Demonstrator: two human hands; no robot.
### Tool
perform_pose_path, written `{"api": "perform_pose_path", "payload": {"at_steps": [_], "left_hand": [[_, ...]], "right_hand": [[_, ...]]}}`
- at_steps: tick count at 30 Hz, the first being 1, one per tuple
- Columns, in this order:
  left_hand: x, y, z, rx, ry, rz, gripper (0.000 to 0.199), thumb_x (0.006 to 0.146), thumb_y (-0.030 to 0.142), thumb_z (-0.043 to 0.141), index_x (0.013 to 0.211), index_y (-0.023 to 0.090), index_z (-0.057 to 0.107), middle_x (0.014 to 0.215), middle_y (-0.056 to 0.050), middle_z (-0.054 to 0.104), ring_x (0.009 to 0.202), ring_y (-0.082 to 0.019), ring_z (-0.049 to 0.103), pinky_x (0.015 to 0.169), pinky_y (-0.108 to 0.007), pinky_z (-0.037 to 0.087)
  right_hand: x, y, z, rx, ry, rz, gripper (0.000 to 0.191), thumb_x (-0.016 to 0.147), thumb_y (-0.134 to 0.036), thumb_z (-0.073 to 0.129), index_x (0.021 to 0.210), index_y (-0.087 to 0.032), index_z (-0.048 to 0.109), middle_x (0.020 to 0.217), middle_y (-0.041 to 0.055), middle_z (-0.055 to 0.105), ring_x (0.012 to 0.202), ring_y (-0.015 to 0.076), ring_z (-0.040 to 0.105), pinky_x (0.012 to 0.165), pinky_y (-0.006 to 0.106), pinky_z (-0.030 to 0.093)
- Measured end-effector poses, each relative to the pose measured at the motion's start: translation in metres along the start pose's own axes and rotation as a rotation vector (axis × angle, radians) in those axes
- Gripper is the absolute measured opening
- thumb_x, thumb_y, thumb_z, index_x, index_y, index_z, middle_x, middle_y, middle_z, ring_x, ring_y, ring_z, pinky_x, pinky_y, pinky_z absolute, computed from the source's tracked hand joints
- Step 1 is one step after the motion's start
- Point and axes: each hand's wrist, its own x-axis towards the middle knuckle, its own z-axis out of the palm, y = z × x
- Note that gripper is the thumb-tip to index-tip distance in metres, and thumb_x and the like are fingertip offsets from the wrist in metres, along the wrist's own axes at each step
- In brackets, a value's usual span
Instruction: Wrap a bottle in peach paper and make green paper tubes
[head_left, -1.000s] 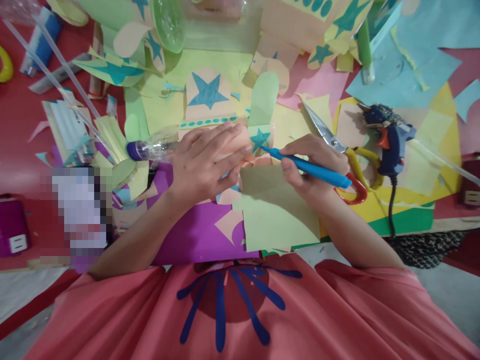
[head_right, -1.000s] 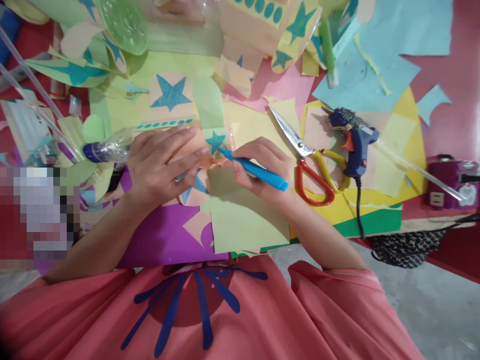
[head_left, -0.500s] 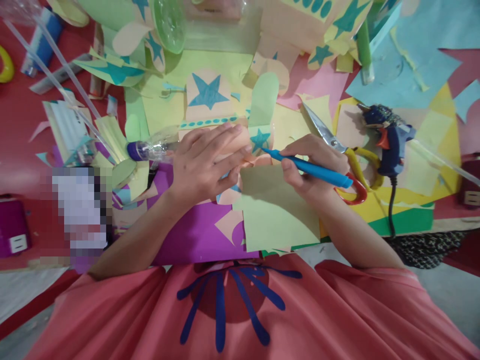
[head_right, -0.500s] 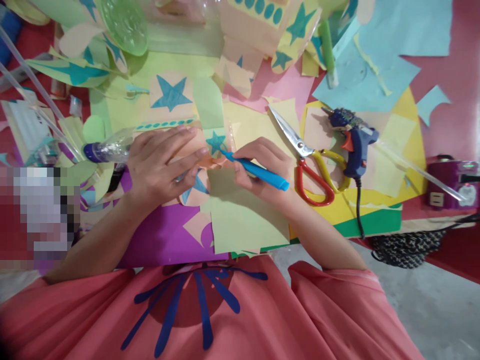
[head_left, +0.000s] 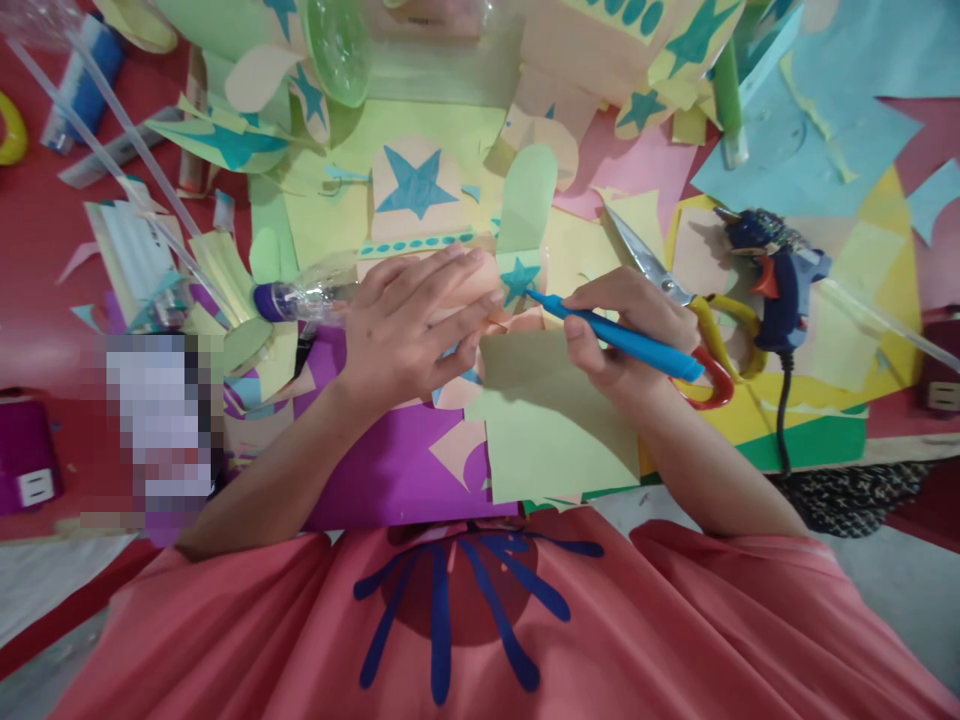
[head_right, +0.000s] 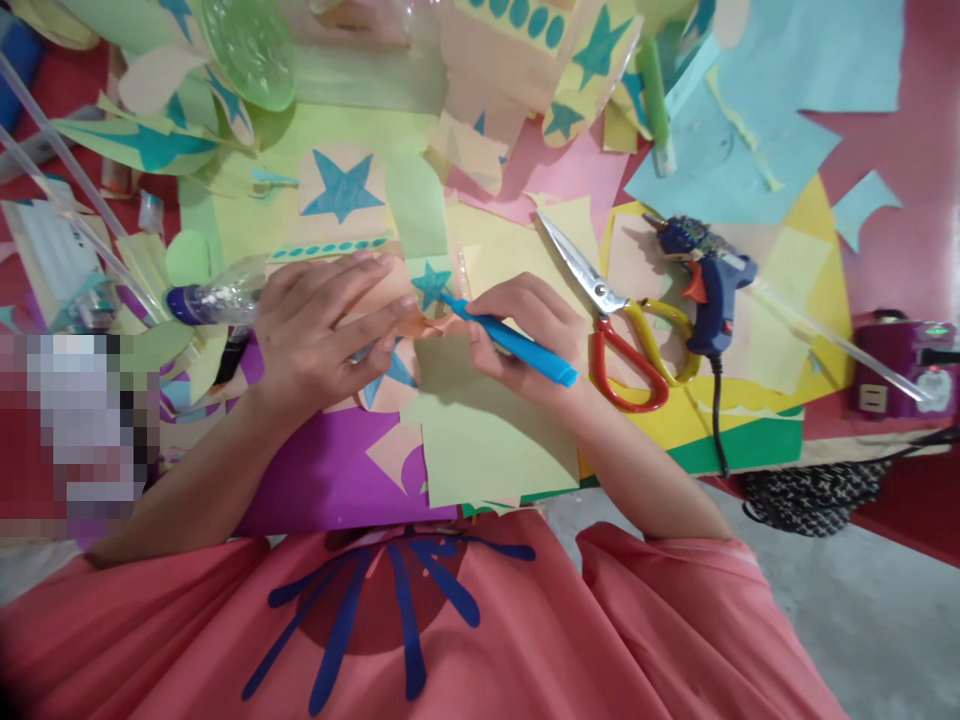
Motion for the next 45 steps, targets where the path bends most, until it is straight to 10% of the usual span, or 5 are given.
{"api": "perform_pose_path", "payload": {"at_steps": [24,30,45], "left_hand": [[0.0017,-0.0008,0.0015,0.142,0.180,0.149,0.033,0.093,0.032,0.048,0.124,0.029,0.055,0.129,-0.006,0.064,0.122,-0.021,0.059,0.097,-0.038,0.045],[0.0001,-0.0016,0.0018,0.044,0.012,0.004,0.033,0.094,0.039,0.041,0.124,0.035,0.057,0.137,0.002,0.059,0.127,-0.021,0.055,0.104,-0.040,0.040],[0.0019,0.0000,0.0009,0.000,0.020,-0.011,0.033,0.095,0.040,0.039,0.121,0.033,0.059,0.135,0.002,0.060,0.126,-0.020,0.055,0.104,-0.040,0.040]], "right_hand": [[0.0004,-0.0002,-0.0006,-0.021,-0.007,-0.039,0.003,0.085,-0.022,0.059,0.083,-0.025,0.059,0.067,-0.0008,0.067,0.058,0.0161,0.063,0.053,0.032,0.053],[0.0009,-0.0011,-0.0003,-0.026,0.015,-0.003,0.008,0.085,-0.021,0.061,0.089,-0.027,0.060,0.072,-0.0013,0.069,0.063,0.0170,0.065,0.055,0.034,0.054],[-0.0015,0.0018,0.0012,-0.055,0.034,-0.022,0.004,0.086,-0.023,0.061,0.088,-0.027,0.061,0.071,-0.0013,0.068,0.062,0.0163,0.065,0.054,0.033,0.054]]}}
